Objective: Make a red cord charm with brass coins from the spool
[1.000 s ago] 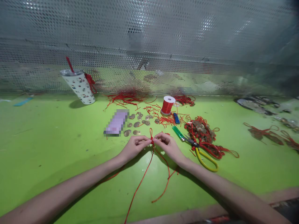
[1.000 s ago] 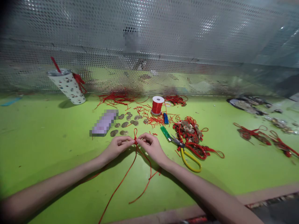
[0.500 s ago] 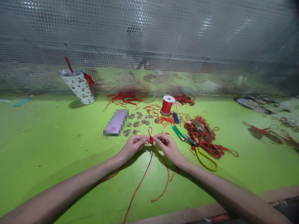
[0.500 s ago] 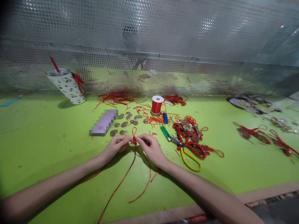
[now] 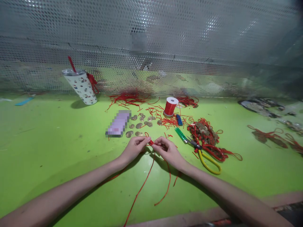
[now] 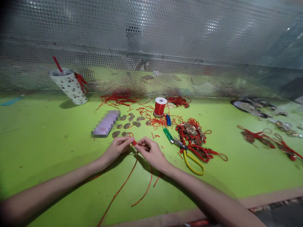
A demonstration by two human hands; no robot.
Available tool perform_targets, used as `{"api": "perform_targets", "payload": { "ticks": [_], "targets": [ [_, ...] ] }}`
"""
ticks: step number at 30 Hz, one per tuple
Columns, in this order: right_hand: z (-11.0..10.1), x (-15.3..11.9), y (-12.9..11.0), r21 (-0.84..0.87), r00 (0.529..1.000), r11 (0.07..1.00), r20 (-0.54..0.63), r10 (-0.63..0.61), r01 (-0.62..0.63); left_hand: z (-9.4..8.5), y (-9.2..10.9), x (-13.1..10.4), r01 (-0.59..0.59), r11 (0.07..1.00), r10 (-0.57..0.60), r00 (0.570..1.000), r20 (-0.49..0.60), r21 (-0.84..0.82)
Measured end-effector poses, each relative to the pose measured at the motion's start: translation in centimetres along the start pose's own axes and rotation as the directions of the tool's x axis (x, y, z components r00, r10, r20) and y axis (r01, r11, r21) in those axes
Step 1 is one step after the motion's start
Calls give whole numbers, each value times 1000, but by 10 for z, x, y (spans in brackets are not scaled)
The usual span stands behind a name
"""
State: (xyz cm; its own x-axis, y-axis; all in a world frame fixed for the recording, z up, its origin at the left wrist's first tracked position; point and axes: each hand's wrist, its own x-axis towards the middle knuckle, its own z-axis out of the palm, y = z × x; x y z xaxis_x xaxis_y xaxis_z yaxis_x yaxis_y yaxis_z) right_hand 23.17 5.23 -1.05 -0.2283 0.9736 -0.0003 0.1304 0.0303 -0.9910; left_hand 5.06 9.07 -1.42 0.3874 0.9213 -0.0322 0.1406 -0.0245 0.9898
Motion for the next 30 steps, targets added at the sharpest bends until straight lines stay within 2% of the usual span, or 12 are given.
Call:
{"api": "perform_targets", "payload": {
  "ticks": [5,13,19,23,30],
  "targets": [
    [0,0,0,-4,1000,1000,5,4,-4,1,4,-1,-14,999,16,998,-56,40],
    [1,1,4,-96,999,995,-52,-10,5,2,3,-4,24,1000,-25,998,60,12],
    [3,3,3,-86,999,995,-13,-51,50,2,0,-4,15,1000,-16,999,46,7],
    [2,5,2,-80,1000,996,1,-32,32,2,0,-3,17,1000,-18,1000,10,19],
    [-1,6,3,-143,998,989,51,-40,47,2,-1,-3,29,999,-29,1000,11,27]
  ]
}}
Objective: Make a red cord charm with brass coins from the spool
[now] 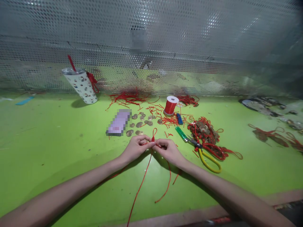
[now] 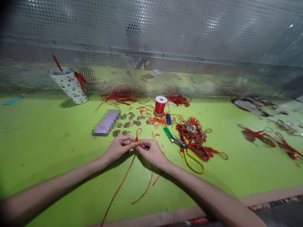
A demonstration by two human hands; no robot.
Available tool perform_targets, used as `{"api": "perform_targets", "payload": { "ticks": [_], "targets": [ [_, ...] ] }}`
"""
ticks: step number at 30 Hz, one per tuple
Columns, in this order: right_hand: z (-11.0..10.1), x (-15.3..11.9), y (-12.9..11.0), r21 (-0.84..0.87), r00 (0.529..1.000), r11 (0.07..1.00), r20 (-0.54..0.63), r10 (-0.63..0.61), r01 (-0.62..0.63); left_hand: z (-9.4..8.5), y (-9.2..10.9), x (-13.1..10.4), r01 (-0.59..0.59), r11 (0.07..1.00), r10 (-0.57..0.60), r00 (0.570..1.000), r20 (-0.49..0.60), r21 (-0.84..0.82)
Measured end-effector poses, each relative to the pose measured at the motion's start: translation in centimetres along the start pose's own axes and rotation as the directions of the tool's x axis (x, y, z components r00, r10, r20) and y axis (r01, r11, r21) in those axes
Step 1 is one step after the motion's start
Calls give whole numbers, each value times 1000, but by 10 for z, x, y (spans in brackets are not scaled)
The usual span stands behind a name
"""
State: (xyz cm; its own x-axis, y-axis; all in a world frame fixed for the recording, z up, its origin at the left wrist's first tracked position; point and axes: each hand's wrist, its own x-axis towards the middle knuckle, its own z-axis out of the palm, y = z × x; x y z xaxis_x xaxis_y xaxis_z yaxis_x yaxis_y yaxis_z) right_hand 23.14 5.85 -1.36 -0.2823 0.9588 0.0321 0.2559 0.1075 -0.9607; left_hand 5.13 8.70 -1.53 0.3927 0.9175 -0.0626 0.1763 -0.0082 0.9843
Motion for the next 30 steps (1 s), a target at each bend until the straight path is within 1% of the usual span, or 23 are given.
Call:
{"api": "perform_targets", "payload": {
  "ticks": [5,11,15,18,25,30],
  "targets": [
    [2,0,2,9,1000,1000,0,-10,10,0,0,1,-5,1000,5,1000,21,-9],
    [-6,-1,1,71,1000,997,-18,-8,10,0,5,1,28,999,-28,999,-21,-27],
    [-15,-1,3,41,996,999,-81,-22,26,-4,1,3,59,998,-60,998,30,2],
    [-18,1,3,29,995,999,-98,-30,33,-7,0,3,60,998,-61,996,64,13],
    [-17,5,3,50,993,998,-112,-25,31,-9,6,2,87,993,-82,995,57,-79],
    [-14,3,3,48,990,996,-121,-69,75,-6,6,3,85,995,-83,996,35,-54]
  ]
}}
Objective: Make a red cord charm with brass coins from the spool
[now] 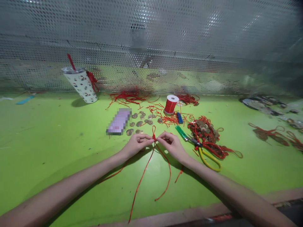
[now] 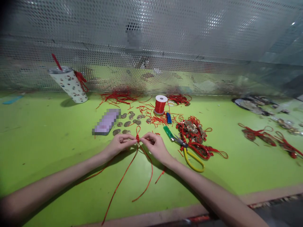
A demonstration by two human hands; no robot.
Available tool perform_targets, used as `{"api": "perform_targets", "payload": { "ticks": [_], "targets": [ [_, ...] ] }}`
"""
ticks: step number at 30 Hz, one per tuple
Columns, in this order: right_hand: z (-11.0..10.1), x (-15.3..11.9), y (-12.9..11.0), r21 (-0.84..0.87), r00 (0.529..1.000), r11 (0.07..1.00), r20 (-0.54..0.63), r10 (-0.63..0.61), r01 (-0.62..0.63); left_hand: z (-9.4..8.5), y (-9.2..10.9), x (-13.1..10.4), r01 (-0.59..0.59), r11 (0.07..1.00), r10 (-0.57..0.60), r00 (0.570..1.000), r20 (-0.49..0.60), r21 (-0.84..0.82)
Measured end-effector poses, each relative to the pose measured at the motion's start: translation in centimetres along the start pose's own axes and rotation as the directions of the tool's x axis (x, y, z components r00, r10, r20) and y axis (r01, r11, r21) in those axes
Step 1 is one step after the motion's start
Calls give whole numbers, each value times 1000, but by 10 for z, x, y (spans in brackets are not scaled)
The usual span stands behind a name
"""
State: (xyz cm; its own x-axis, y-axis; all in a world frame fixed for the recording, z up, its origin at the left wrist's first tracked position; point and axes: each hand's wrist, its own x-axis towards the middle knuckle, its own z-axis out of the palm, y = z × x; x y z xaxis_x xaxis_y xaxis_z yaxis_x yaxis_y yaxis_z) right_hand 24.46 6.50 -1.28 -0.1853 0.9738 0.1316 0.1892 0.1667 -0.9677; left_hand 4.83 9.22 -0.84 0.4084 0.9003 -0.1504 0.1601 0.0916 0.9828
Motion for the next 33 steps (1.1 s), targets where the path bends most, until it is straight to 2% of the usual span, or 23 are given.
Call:
{"api": "perform_targets", "payload": {
  "ticks": [4,7,10,12,15,19,22,23,24,25,26,28,29,30,31,33],
  "targets": [
    [1,-1,-2,-31,999,1000,-54,0,-1,3,1,0,-22,1000,22,999,-24,-9],
    [2,-3,-6,-59,996,998,-86,2,-8,5,2,0,-32,997,26,995,-92,-69],
    [5,-10,-8,-189,995,976,14,-103,103,7,3,-2,-42,989,30,996,-83,-140],
    [9,-18,-7,-311,962,911,131,-241,271,10,3,-3,-53,985,44,997,-56,-165],
    [19,-29,-4,-452,836,703,311,-452,549,11,4,-3,-57,977,50,998,-38,-208],
    [34,-41,-5,-484,666,458,517,-538,745,10,3,0,14,945,-12,1000,7,-328],
    [38,-43,-11,-318,503,393,621,-602,863,9,1,1,11,933,-18,1000,-15,-359],
    [37,-42,-12,-253,471,409,620,-627,877,9,0,2,1,935,-11,1000,-25,-355],
    [34,-40,-14,-197,470,449,598,-649,871,9,-1,2,-3,935,-6,1000,-26,-354],
    [30,-37,-15,-165,512,515,551,-659,841,10,-1,1,0,934,-6,1000,-17,-356],
    [26,-34,-16,-154,591,601,481,-647,784,10,-1,1,8,932,-9,1000,-3,-361],
    [16,-26,-16,-187,803,789,270,-531,585,10,-1,1,18,937,-13,1000,16,-350],
    [12,-21,-15,-202,888,865,141,-438,458,10,-1,0,13,943,-9,1000,12,-332],
    [9,-17,-14,-198,942,922,27,-336,334,10,-1,0,2,952,-1,1000,3,-306],
    [7,-13,-12,-166,969,959,-51,-241,229,10,-1,0,-10,960,8,1000,-7,-280],
    [8,-7,-8,-27,993,996,-79,-86,85,10,0,0,-21,969,19,1000,-11,-248]
  ]
}}
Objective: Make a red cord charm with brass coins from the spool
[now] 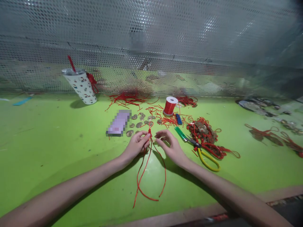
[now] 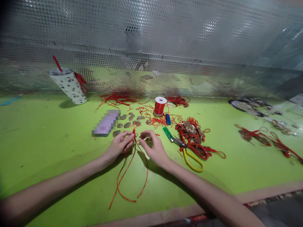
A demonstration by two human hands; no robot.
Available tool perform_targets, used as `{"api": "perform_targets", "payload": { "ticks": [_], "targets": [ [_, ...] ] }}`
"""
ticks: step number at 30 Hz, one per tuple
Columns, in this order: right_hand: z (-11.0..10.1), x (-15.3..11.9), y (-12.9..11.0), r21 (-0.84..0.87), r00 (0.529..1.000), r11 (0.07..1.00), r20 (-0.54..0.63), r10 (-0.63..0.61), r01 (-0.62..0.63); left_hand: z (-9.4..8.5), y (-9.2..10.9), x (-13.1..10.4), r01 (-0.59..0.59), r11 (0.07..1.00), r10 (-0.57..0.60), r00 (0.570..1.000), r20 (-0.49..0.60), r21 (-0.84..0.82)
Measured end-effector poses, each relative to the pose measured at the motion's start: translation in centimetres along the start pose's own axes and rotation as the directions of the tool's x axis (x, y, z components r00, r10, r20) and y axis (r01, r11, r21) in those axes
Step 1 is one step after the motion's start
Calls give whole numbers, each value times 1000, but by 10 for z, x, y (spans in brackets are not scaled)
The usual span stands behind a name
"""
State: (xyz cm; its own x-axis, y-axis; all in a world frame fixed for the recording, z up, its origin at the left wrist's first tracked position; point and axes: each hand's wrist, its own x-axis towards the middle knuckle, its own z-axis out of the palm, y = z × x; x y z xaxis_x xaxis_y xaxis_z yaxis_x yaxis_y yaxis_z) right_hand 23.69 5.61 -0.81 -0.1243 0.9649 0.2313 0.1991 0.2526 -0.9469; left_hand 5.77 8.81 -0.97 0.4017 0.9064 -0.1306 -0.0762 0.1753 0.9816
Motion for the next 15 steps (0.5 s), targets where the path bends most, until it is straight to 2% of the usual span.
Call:
{"api": "perform_targets", "payload": {
  "ticks": [2,4,6,8,10,12,15],
  "targets": [
    [4,4,5,191,990,973,83,116,-131,1,1,-1,0,1000,0,1000,12,6],
    [8,7,8,355,957,893,187,224,-278,2,3,-2,0,1000,0,1000,22,13],
    [9,10,10,446,907,793,268,325,-416,2,6,-5,-7,999,5,999,36,40],
    [8,13,11,469,866,729,322,384,-498,3,9,-7,-24,996,20,999,45,88],
    [5,15,10,434,846,735,378,376,-521,3,11,-9,-45,991,41,999,36,127],
    [2,16,7,354,842,795,424,334,-493,3,11,-10,-54,988,53,999,8,147],
    [1,15,4,240,873,890,405,271,-387,1,7,-7,-69,979,75,997,-24,191]
  ]
}}
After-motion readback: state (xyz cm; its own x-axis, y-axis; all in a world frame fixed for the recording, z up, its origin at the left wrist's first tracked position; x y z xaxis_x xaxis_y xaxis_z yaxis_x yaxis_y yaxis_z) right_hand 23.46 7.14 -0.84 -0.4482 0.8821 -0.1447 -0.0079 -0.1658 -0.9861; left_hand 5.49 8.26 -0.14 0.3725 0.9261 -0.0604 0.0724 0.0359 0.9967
